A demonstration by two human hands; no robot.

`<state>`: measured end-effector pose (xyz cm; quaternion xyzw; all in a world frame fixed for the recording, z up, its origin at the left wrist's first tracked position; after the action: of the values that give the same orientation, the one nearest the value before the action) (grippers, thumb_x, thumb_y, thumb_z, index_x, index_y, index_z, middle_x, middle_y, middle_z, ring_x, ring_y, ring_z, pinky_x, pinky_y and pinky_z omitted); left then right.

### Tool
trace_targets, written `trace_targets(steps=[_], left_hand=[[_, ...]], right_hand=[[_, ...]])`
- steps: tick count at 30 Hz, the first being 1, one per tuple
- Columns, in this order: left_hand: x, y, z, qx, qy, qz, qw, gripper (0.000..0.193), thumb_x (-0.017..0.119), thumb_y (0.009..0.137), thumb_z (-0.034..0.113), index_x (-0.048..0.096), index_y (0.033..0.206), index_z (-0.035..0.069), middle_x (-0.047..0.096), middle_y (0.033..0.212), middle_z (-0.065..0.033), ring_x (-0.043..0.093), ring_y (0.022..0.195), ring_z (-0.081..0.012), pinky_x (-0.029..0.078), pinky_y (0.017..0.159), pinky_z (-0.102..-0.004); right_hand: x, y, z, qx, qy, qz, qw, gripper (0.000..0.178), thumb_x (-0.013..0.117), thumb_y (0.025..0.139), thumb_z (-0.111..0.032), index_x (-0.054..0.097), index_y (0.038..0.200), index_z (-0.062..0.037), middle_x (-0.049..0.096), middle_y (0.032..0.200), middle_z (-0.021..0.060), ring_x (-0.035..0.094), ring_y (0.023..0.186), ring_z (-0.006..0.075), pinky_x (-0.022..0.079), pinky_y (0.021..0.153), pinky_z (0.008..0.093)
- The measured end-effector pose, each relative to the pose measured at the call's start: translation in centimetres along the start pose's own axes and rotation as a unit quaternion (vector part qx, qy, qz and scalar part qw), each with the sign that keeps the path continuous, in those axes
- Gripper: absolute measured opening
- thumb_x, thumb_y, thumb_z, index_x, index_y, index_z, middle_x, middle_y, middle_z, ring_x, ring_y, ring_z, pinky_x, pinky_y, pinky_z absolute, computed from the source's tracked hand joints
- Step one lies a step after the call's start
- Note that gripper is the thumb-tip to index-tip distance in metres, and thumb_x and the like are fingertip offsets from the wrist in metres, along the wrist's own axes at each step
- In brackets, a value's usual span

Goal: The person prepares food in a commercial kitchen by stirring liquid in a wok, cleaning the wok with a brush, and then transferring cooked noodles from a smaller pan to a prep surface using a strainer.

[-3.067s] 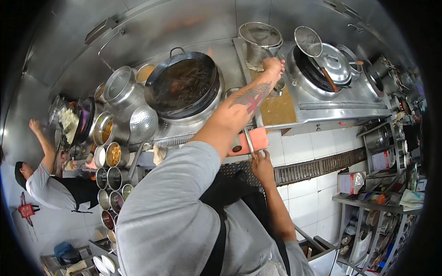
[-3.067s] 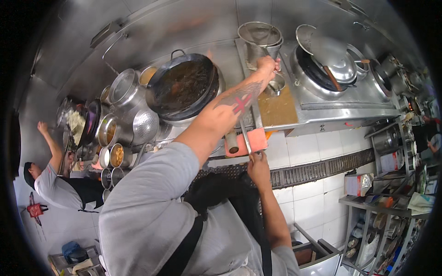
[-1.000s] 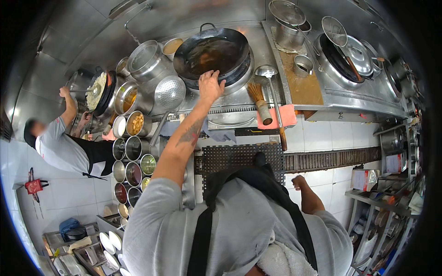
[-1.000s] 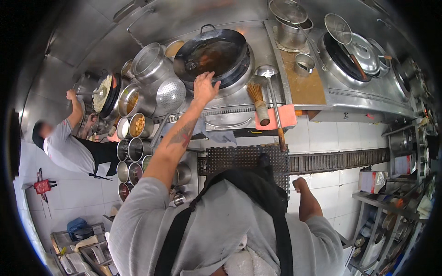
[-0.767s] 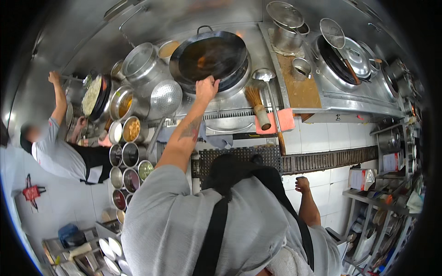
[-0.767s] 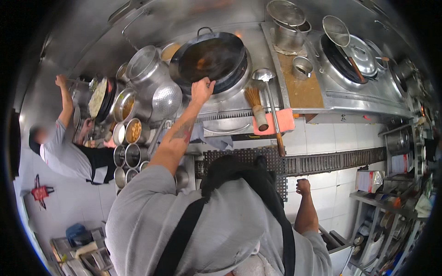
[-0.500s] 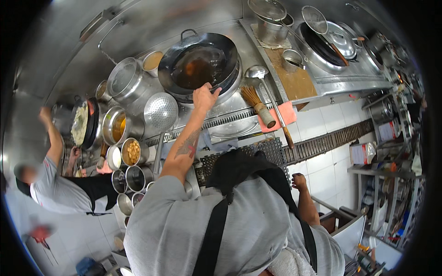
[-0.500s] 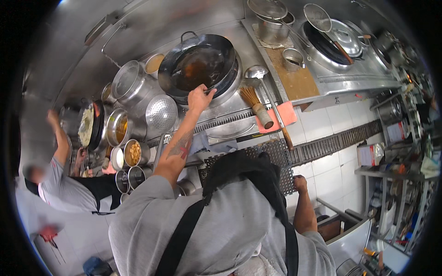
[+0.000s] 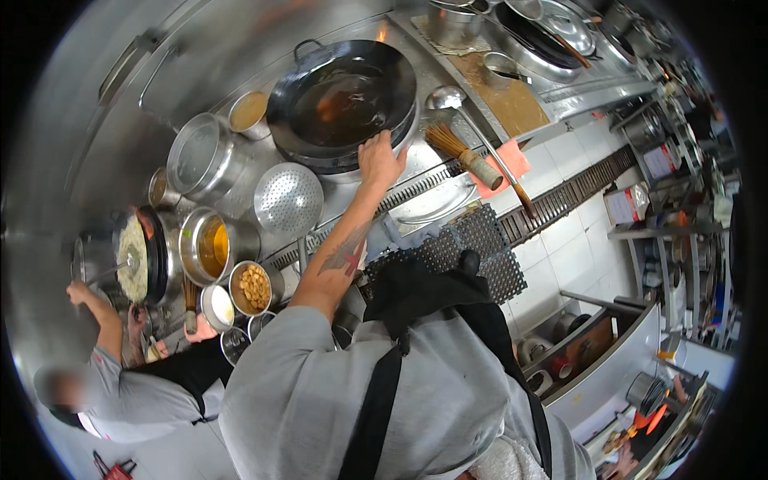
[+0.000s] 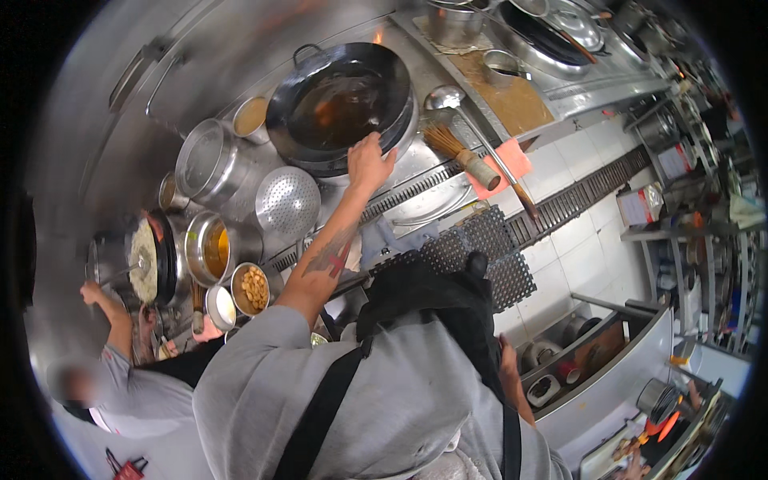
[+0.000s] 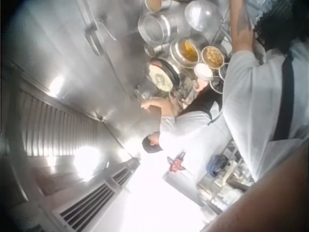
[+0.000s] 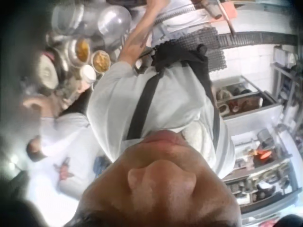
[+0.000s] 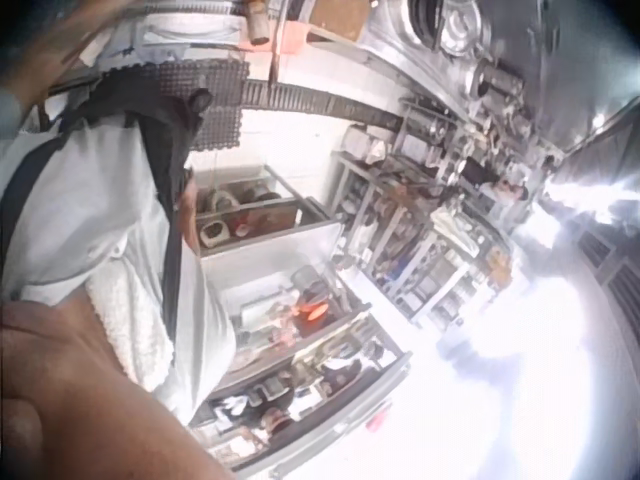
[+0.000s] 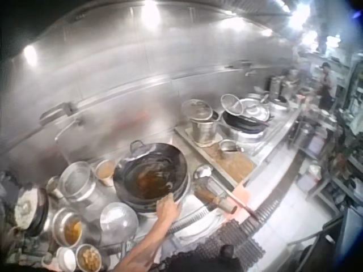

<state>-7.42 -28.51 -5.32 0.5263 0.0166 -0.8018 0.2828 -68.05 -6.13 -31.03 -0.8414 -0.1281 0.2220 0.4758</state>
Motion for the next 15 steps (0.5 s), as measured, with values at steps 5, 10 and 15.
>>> trace_targets(steps=[5, 10, 15], left_hand=[[-0.7, -1.6, -0.6, 0.068, 0.0, 0.049, 0.996, 0.052, 0.072, 0.078, 0.029, 0.059, 0.124, 0.01, 0.059, 0.101, -0.0102, 0.055, 0.1, -0.0299, 0.04, 0.087, -0.0438], [-0.2, -1.4, 0.3, 0.065, 0.029, 0.125, 0.99, 0.019, 0.073, 0.076, 0.03, 0.073, 0.089, 0.016, 0.06, 0.093, -0.0047, 0.056, 0.095, -0.0249, 0.04, 0.083, -0.0414], [0.0, -1.2, 0.7, 0.04, 0.042, 0.133, 0.989, 0.02, 0.073, 0.077, 0.03, 0.072, 0.091, 0.016, 0.061, 0.088, -0.0032, 0.057, 0.091, -0.0245, 0.04, 0.082, -0.0417]], right_hand=[[0.0, -2.9, 4.0, 0.037, -0.01, 0.039, 0.999, 0.032, 0.059, 0.089, -0.029, 0.062, 0.11, -0.0045, 0.065, 0.086, 0.0114, 0.062, 0.067, 0.0205, 0.051, 0.058, 0.0351], [0.7, -4.2, 6.4, 0.05, 0.014, 0.053, 0.997, 0.033, 0.06, 0.088, -0.029, 0.062, 0.11, -0.004, 0.066, 0.088, 0.0124, 0.062, 0.07, 0.0223, 0.052, 0.061, 0.0361], [0.6, -4.5, 6.8, 0.045, 0.027, 0.06, 0.997, 0.035, 0.06, 0.087, -0.03, 0.063, 0.11, -0.0036, 0.066, 0.09, 0.0135, 0.063, 0.074, 0.0241, 0.052, 0.064, 0.037]])
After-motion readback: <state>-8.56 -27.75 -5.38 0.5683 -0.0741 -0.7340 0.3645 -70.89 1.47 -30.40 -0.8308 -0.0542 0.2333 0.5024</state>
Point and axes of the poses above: each hand's wrist, its own y-axis towards the middle knuckle, its own x-axis out of the palm, z = x × y, the point moved 6 cm from there along y, towards the middle knuckle
